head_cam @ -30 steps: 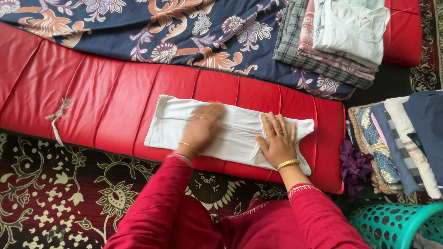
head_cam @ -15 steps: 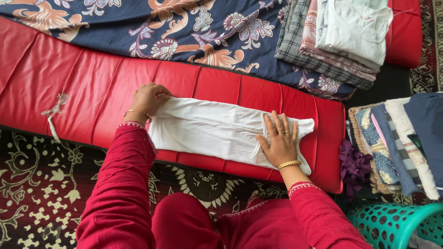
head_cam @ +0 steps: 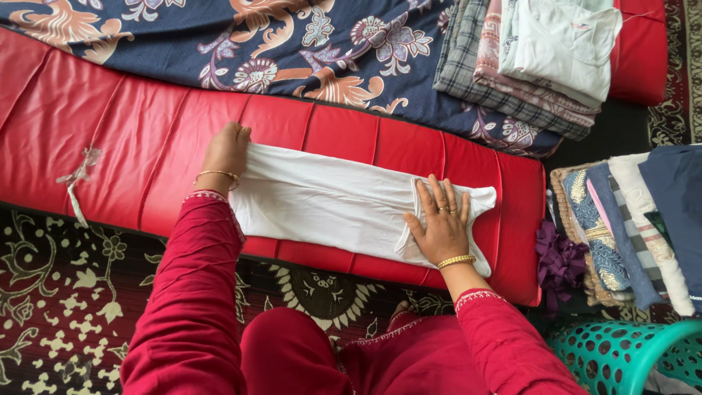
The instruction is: The person folds a white t-shirt and a pair of grey shorts on a red bench. They smooth the fabric, fold the sleeves and sides, then fold the items into compact rectangles and place them on a stack.
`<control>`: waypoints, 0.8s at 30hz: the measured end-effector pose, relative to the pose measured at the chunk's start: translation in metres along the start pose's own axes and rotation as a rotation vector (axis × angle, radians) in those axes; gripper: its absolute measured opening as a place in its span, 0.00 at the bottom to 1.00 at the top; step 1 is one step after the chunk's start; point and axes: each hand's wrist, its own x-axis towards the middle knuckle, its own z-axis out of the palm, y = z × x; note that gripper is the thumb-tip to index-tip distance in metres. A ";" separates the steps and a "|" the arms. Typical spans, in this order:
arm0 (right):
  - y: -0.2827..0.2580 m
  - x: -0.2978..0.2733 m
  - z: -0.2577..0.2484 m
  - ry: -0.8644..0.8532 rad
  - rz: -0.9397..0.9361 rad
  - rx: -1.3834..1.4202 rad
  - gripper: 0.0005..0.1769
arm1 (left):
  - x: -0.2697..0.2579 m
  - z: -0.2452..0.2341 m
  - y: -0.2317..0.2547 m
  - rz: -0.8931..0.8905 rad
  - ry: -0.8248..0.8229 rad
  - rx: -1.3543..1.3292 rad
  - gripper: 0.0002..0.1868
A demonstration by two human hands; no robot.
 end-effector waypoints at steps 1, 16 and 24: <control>0.000 -0.001 0.001 0.003 -0.002 -0.001 0.41 | -0.006 0.000 0.008 -0.005 0.041 0.030 0.18; 0.001 0.001 0.003 0.021 -0.003 -0.021 0.41 | -0.113 0.042 0.115 0.705 -0.027 0.389 0.23; 0.000 0.001 0.003 0.018 0.000 -0.023 0.41 | -0.114 -0.004 0.084 -0.012 0.237 0.263 0.26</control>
